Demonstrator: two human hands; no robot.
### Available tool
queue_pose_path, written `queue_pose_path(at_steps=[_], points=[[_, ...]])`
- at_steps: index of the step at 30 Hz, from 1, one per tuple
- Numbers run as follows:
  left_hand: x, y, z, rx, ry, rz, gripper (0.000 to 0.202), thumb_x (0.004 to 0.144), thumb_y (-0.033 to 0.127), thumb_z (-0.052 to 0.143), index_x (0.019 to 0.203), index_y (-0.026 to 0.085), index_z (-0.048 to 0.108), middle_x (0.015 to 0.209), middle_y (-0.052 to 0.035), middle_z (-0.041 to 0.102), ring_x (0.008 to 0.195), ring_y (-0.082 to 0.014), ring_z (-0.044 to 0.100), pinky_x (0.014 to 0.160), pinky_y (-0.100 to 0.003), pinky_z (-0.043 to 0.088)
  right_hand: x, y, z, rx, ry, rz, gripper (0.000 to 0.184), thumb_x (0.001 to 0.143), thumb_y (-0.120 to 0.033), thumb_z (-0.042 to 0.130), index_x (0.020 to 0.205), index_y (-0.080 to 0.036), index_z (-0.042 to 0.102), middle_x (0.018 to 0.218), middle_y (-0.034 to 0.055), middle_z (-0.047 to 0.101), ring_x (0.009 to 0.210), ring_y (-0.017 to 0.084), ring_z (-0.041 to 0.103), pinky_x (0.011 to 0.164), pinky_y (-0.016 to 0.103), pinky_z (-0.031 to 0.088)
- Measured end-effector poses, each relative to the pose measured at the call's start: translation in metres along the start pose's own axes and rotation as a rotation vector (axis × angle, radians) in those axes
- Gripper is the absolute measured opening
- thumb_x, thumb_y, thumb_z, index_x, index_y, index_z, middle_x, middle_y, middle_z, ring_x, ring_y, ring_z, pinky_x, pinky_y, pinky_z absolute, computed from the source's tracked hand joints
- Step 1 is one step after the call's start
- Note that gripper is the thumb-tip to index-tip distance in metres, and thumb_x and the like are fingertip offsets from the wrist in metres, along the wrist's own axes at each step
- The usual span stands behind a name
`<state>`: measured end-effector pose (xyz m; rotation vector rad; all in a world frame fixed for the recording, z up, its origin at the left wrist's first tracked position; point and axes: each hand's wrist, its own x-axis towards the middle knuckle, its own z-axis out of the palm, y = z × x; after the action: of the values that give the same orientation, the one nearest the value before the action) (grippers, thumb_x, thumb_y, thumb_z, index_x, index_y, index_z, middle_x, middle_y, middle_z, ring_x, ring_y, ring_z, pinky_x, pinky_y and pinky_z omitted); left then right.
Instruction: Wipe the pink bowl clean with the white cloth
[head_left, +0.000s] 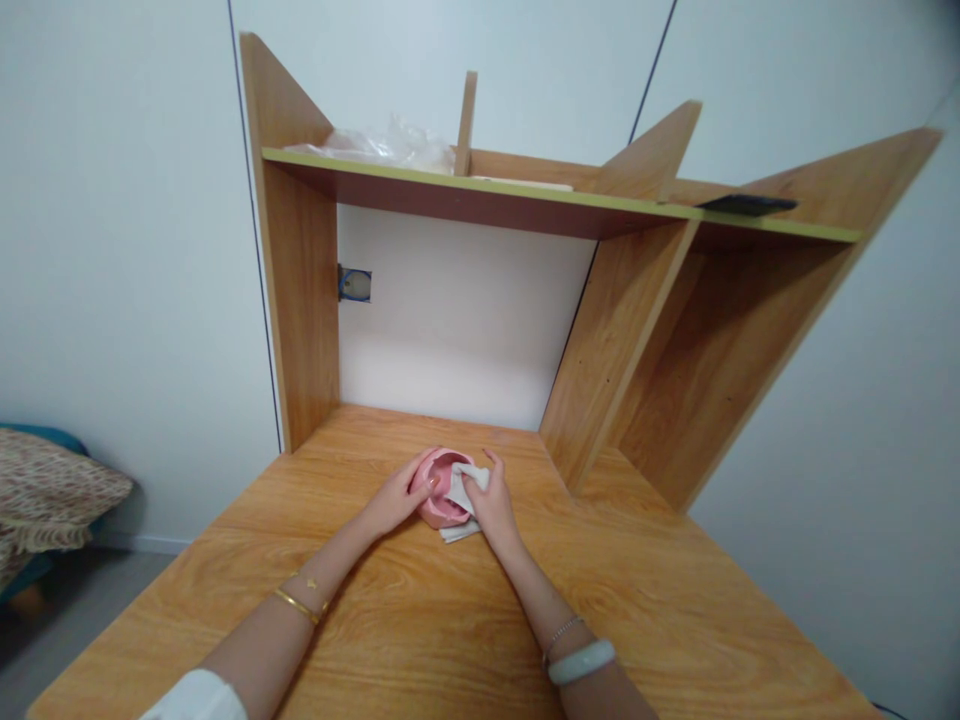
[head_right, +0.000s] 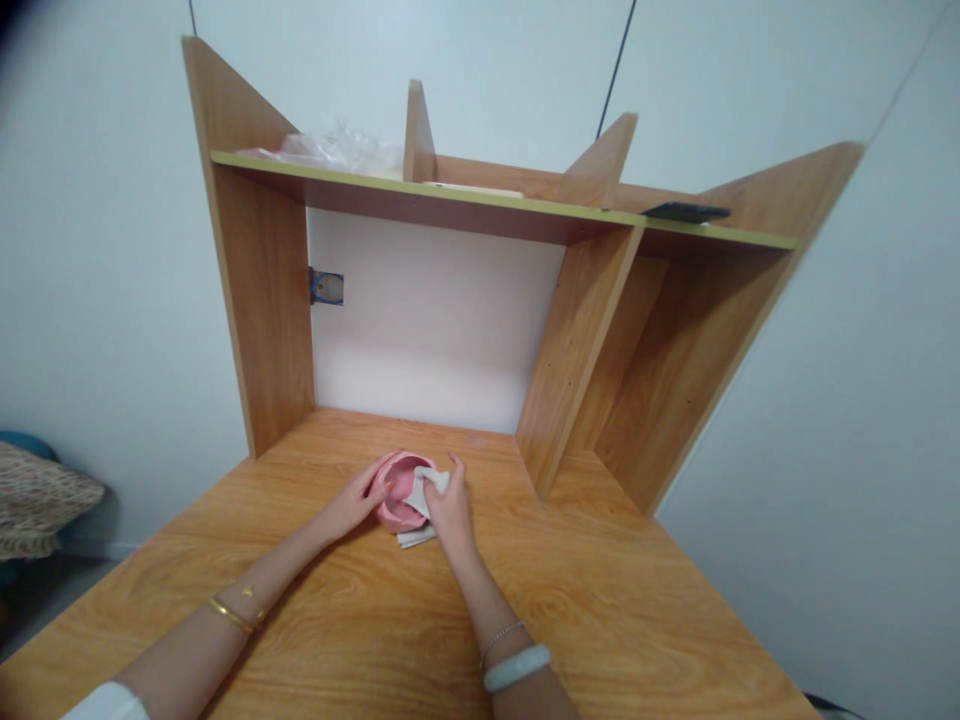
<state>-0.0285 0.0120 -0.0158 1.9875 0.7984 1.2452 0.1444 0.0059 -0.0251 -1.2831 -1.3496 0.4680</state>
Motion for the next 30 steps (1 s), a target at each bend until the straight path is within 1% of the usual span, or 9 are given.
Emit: queue_pose_path(at_steps=[4, 9, 12, 19, 26, 30], points=[[0.0, 0.002, 0.0, 0.038, 0.008, -0.004, 0.053, 0.082, 0.04, 0.048, 0.128, 0.015, 0.04, 0.131, -0.0101, 0.045, 0.12, -0.0225, 0.041, 0.103, -0.035, 0.029, 0.001, 0.001, 0.0, 0.0, 0.003, 0.003, 0.054, 0.069, -0.028, 0.051, 0.12, -0.015, 0.038, 0.077, 0.0025, 0.06, 0.069, 0.019, 0.057, 0.064, 0.03, 0.046], [0.0, 0.005, 0.0, 0.042, 0.0, -0.023, 0.052, 0.083, 0.039, 0.048, 0.129, 0.017, 0.039, 0.132, -0.009, 0.045, 0.12, -0.0222, 0.041, 0.103, -0.035, 0.028, 0.001, 0.002, 0.0, -0.003, -0.007, -0.006, 0.054, 0.069, -0.027, 0.052, 0.119, -0.016, 0.038, 0.08, 0.0027, 0.06, 0.07, 0.018, 0.057, 0.064, 0.029, 0.046], [0.0, 0.003, 0.0, 0.026, 0.006, -0.022, 0.051, 0.083, 0.038, 0.048, 0.128, 0.016, 0.04, 0.131, -0.0094, 0.045, 0.12, -0.0219, 0.041, 0.103, -0.036, 0.028, 0.001, 0.002, -0.001, -0.012, -0.009, -0.001, 0.054, 0.069, -0.027, 0.051, 0.12, -0.016, 0.038, 0.078, 0.0023, 0.06, 0.068, 0.018, 0.057, 0.063, 0.028, 0.046], [0.001, -0.001, 0.001, 0.013, 0.024, -0.015, 0.053, 0.082, 0.04, 0.048, 0.128, 0.016, 0.04, 0.13, -0.0102, 0.046, 0.118, -0.0227, 0.043, 0.102, -0.037, 0.029, 0.001, 0.0, -0.001, -0.035, -0.008, 0.008, 0.053, 0.069, -0.026, 0.049, 0.12, -0.016, 0.038, 0.077, 0.0019, 0.059, 0.068, 0.018, 0.057, 0.064, 0.029, 0.045], [0.001, -0.004, 0.0, 0.018, 0.009, -0.005, 0.054, 0.083, 0.041, 0.047, 0.129, 0.015, 0.038, 0.13, -0.011, 0.045, 0.119, -0.0224, 0.042, 0.103, -0.036, 0.028, 0.001, 0.001, 0.0, -0.034, -0.009, 0.011, 0.054, 0.069, -0.025, 0.049, 0.12, -0.016, 0.037, 0.076, 0.0014, 0.059, 0.067, 0.018, 0.057, 0.064, 0.029, 0.045], [0.001, -0.005, 0.001, 0.025, 0.015, -0.006, 0.052, 0.083, 0.04, 0.046, 0.129, 0.015, 0.039, 0.13, -0.01, 0.045, 0.119, -0.0218, 0.041, 0.103, -0.036, 0.028, 0.001, 0.001, -0.001, -0.029, -0.009, 0.012, 0.054, 0.069, -0.024, 0.05, 0.121, -0.016, 0.038, 0.075, 0.0008, 0.059, 0.065, 0.017, 0.057, 0.062, 0.028, 0.045]])
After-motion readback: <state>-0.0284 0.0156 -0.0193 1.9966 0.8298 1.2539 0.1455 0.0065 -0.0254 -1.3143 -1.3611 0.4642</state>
